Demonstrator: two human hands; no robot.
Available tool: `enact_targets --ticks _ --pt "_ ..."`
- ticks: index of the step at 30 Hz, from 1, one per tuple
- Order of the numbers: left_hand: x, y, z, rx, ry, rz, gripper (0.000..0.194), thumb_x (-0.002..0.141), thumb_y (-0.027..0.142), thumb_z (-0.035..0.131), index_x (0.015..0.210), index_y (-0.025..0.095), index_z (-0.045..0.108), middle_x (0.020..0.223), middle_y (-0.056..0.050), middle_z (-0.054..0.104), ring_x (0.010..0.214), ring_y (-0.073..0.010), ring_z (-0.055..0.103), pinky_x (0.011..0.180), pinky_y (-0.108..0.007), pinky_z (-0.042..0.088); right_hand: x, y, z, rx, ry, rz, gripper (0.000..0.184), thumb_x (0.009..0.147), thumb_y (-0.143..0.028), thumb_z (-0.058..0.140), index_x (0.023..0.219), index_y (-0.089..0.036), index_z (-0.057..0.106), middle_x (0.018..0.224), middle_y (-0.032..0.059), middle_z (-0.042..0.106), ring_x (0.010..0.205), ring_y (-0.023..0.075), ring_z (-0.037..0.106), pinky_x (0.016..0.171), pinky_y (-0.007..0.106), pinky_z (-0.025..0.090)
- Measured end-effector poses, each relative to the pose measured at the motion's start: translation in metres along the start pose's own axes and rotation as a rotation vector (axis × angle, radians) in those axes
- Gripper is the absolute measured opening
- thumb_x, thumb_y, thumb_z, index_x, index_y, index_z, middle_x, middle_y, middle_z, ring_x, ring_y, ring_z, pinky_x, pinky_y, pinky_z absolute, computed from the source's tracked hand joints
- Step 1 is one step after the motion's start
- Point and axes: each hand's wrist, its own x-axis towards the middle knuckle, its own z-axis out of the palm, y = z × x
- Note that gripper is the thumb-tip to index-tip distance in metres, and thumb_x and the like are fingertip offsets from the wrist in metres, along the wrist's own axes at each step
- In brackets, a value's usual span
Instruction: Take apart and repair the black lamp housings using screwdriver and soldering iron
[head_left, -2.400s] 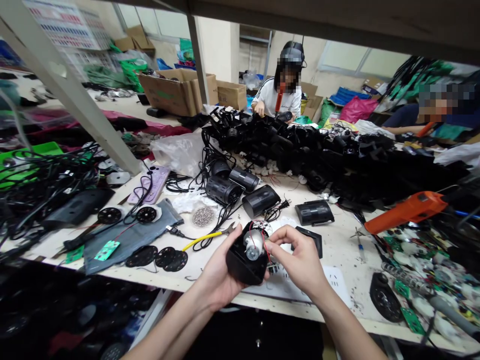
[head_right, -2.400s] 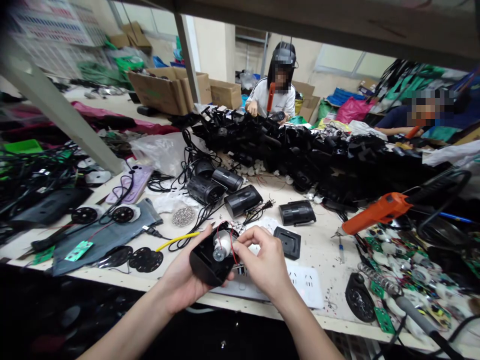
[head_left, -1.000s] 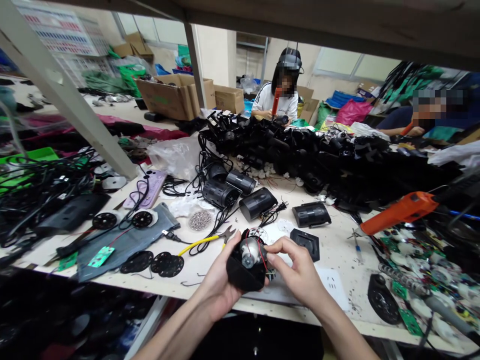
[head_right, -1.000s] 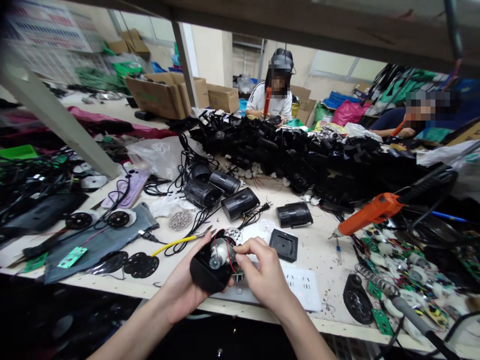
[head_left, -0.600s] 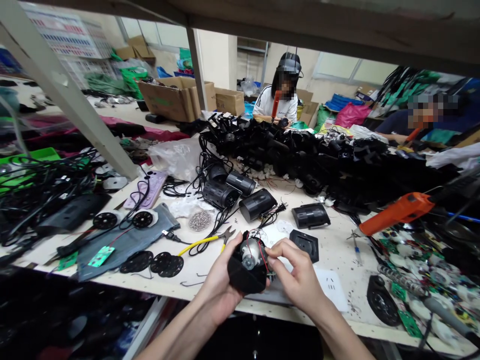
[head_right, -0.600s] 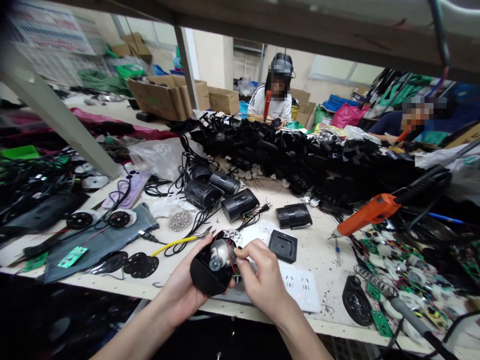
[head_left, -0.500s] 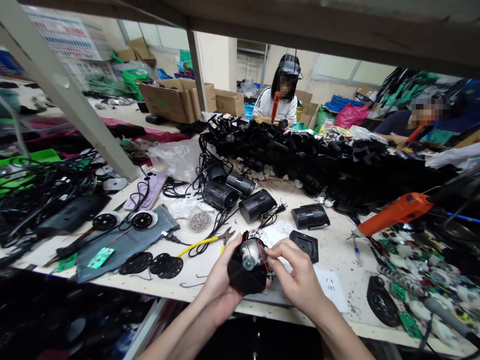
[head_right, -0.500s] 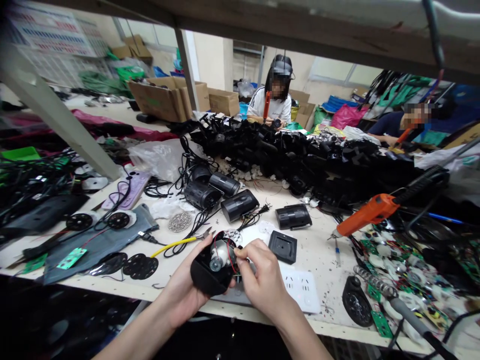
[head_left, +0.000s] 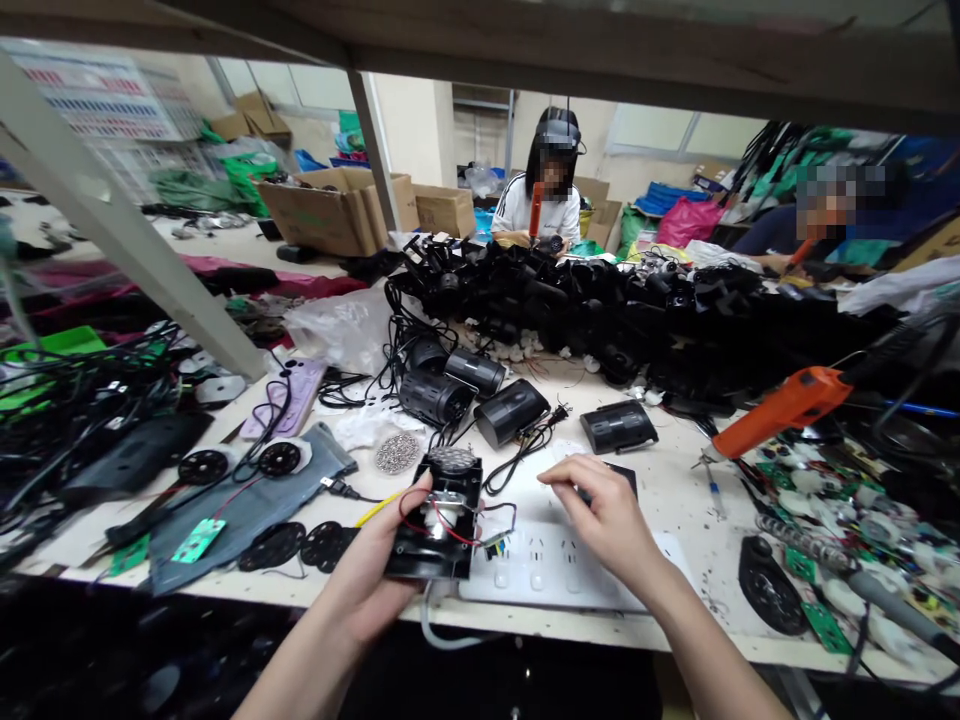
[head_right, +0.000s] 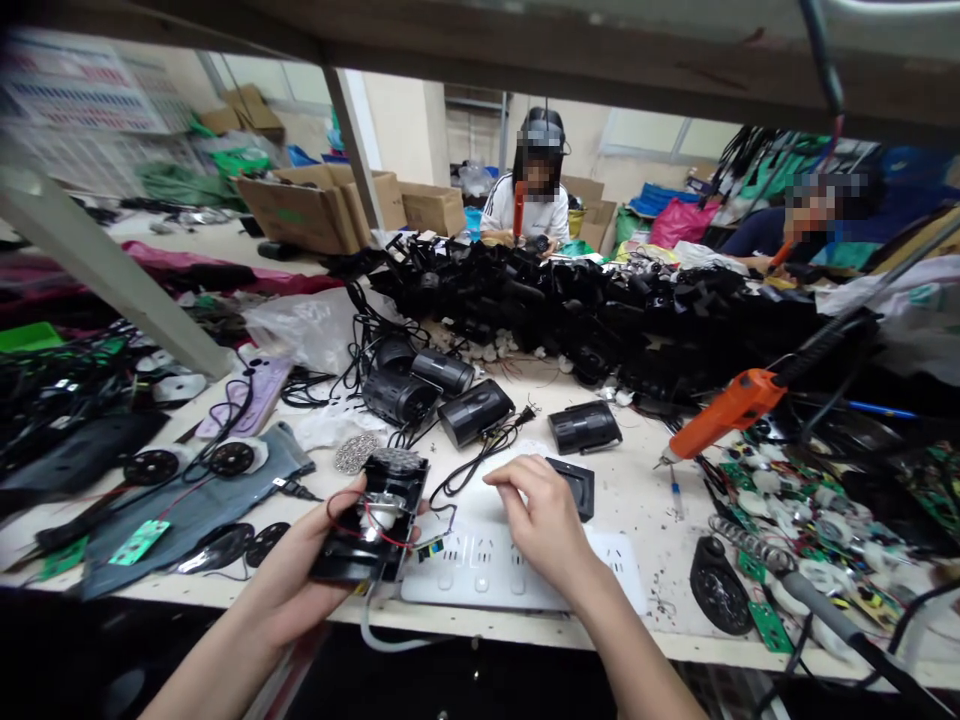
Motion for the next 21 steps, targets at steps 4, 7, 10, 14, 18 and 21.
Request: enact_targets --ticks 4,7,10,14,18,21 --pt "-0.003 0.016 -0.005 -0.012 -0.042 0.022 0.022 0.095 0.020 0.048 0.104 0.012 0.067 0.075 -0.010 0.075 0.066 -0.0249 0.073 0.071 -0.041 0.061 -0.004 0.007 0.017 -0.013 -0.121 0.078 0.022 0.086 -0.008 0.051 0.091 -0.020 0.068 0.088 0.0045 0.070 0.084 0.0202 0.064 0.078 0.035 0.050" --pt "-0.007 0.030 -0.003 -0.063 -0.020 0.122 0.027 0.096 0.017 0.044 0.112 0.017 0.065 0.076 -0.007 0.075 0.068 -0.0238 0.074 0.076 -0.041 0.061 0.002 0.001 0.036 0.058 -0.160 0.072 0.033 0.085 -0.009 0.055 0.113 -0.021 0.064 0.103 0.0063 0.067 0.088 0.0190 0.064 0.082 0.035 0.052" --pt "-0.012 0.038 -0.001 -0.095 -0.016 0.160 0.031 0.094 0.014 0.045 0.121 0.016 0.060 0.080 -0.007 0.076 0.070 -0.0223 0.074 0.079 -0.039 0.061 0.019 -0.009 0.055 0.162 -0.174 0.005 0.062 0.080 -0.010 0.061 0.138 -0.025 0.047 0.130 0.0093 0.057 0.117 0.0230 0.055 0.100 0.042 0.044" --pt "-0.017 0.040 0.000 -0.107 -0.035 0.158 0.028 0.093 0.013 0.047 0.117 0.013 0.062 0.078 -0.008 0.075 0.068 -0.0223 0.073 0.077 -0.039 0.061 0.045 -0.016 0.072 0.406 -0.287 -0.001 0.055 0.074 -0.007 0.064 0.126 -0.024 0.057 0.130 0.0081 0.059 0.121 0.0239 0.052 0.107 0.046 0.036" --pt "-0.017 0.041 -0.005 -0.179 0.066 0.236 0.020 0.090 0.009 0.051 0.101 0.016 0.066 0.071 -0.003 0.073 0.056 -0.0172 0.068 0.071 -0.035 0.062 0.052 -0.020 0.067 0.555 -0.417 0.022 0.020 0.076 -0.016 0.066 0.096 -0.020 0.064 0.092 0.0023 0.068 0.088 0.0185 0.064 0.084 0.034 0.051" --pt "-0.011 0.040 -0.011 -0.204 0.098 0.287 0.017 0.089 0.007 0.053 0.093 0.017 0.067 0.073 -0.001 0.072 0.056 -0.0155 0.067 0.065 -0.031 0.061 0.044 -0.026 0.058 0.652 -0.461 0.078 0.023 0.080 -0.029 0.067 0.101 -0.021 0.062 0.080 -0.0007 0.063 0.073 0.0153 0.062 0.069 0.028 0.052"
